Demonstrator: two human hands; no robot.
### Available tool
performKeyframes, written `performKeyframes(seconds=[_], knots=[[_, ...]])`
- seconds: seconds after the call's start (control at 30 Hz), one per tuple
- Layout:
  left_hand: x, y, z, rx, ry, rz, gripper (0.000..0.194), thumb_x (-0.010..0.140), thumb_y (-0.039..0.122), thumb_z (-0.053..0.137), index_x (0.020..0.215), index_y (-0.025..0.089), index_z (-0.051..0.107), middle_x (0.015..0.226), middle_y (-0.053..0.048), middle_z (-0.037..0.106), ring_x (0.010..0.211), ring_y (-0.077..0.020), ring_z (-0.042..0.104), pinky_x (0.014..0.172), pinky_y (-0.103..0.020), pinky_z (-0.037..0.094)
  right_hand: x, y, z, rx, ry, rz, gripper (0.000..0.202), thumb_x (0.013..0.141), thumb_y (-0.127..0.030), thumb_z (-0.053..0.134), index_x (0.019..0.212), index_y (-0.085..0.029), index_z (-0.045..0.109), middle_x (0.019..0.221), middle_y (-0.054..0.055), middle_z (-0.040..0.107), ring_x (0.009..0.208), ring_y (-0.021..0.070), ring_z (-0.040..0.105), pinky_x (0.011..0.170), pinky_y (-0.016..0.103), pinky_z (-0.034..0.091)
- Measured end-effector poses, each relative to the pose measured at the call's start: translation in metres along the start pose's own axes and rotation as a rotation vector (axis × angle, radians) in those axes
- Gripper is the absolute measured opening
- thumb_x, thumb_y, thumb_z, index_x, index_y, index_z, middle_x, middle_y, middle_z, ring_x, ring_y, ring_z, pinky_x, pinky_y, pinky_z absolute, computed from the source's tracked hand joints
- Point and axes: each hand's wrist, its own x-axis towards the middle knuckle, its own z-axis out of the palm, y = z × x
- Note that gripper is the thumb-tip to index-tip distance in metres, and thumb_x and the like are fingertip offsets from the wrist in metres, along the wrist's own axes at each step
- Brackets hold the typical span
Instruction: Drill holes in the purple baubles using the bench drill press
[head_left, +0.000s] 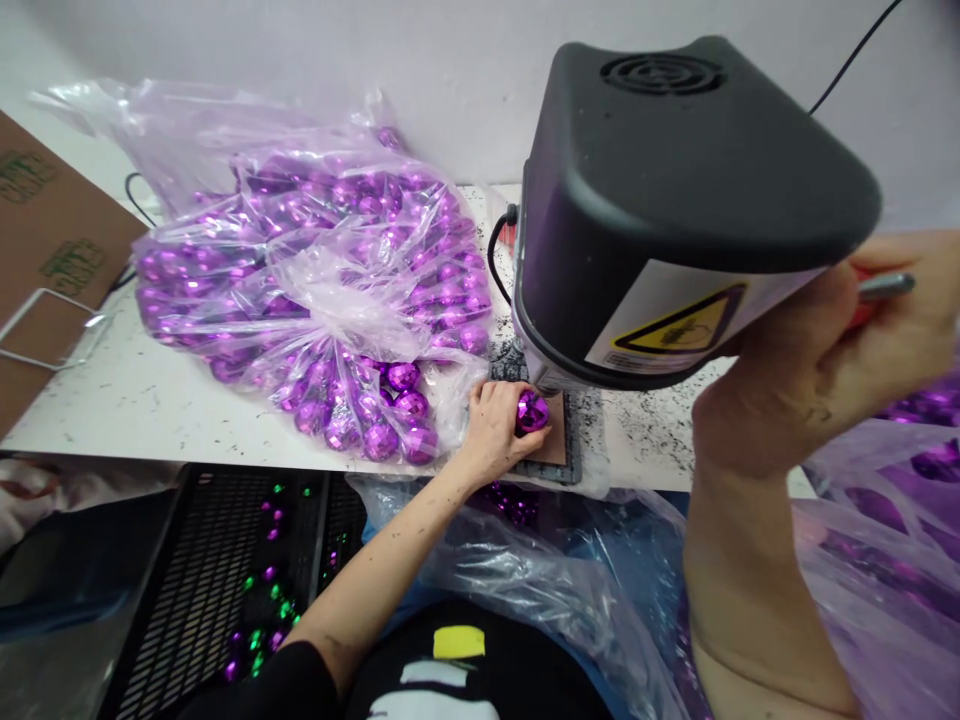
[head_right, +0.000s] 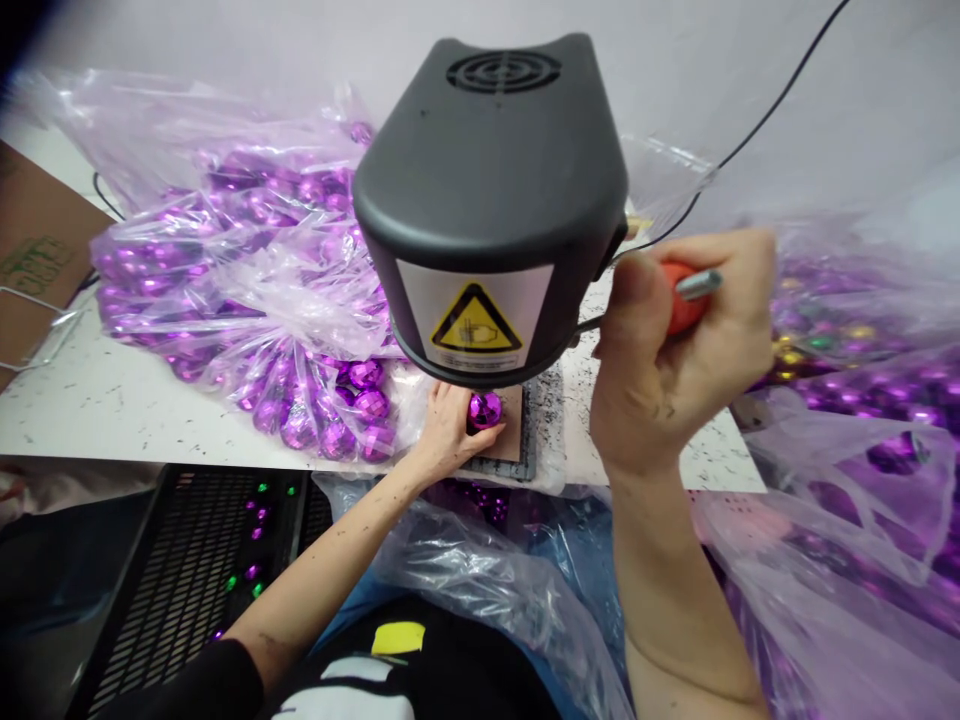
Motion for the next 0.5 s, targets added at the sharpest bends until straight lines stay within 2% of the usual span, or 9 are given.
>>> performKeyframes(seconds=[0.1, 0.2, 0.33, 0.4, 0.5], knots=[[0.000, 0.000, 0.000, -0.006, 0.001, 0.002, 0.041, 0.080, 0.035, 0.073, 0.114, 0.020, 0.054, 0.115, -0.007, 0.062, 0.111, -0.0257, 0.053, 0.106, -0.045, 0.033, -0.016, 0.006, -0.009, 0.013, 0.044, -0.107, 0.034, 0.091, -0.049, 0.052, 0.082, -0.017, 0.061, 0.072, 0.001, 0.047, 0.065, 0.0049, 0.046, 0.065, 0.027, 0.035], [-0.001, 0.000, 0.001, -0.009, 0.003, -0.004, 0.041, 0.080, 0.034, 0.072, 0.114, 0.020, 0.054, 0.114, -0.007, 0.063, 0.111, -0.0260, 0.054, 0.106, -0.045, 0.033, -0.035, 0.010, -0.020, 0.021, 0.024, -0.196, 0.022, 0.087, -0.040, 0.057, 0.086, -0.019, 0.065, 0.070, 0.002, 0.051, 0.065, 0.0079, 0.051, 0.060, 0.028, 0.038], [-0.002, -0.002, 0.004, -0.008, 0.007, -0.013, 0.041, 0.080, 0.034, 0.071, 0.115, 0.021, 0.055, 0.113, -0.008, 0.063, 0.112, -0.0270, 0.053, 0.106, -0.045, 0.033, -0.053, 0.009, -0.027, 0.003, -0.062, -0.131, 0.021, 0.080, -0.039, 0.061, 0.073, -0.019, 0.059, 0.058, 0.000, 0.052, 0.053, 0.0113, 0.052, 0.052, 0.030, 0.038], [-0.003, -0.002, 0.005, -0.010, 0.011, -0.010, 0.041, 0.080, 0.034, 0.071, 0.115, 0.021, 0.055, 0.114, -0.008, 0.063, 0.113, -0.0273, 0.053, 0.107, -0.045, 0.033, -0.059, 0.010, -0.029, -0.010, -0.063, -0.116, 0.023, 0.079, -0.037, 0.060, 0.067, -0.019, 0.055, 0.055, 0.000, 0.051, 0.050, 0.0122, 0.051, 0.049, 0.031, 0.038], [-0.003, -0.003, 0.006, -0.012, 0.016, -0.007, 0.041, 0.080, 0.035, 0.071, 0.115, 0.021, 0.054, 0.114, -0.008, 0.063, 0.113, -0.0274, 0.052, 0.107, -0.046, 0.033, -0.066, 0.014, -0.032, -0.025, -0.112, -0.039, 0.017, 0.075, -0.036, 0.061, 0.067, -0.021, 0.055, 0.054, -0.001, 0.050, 0.051, 0.0135, 0.051, 0.050, 0.031, 0.039]])
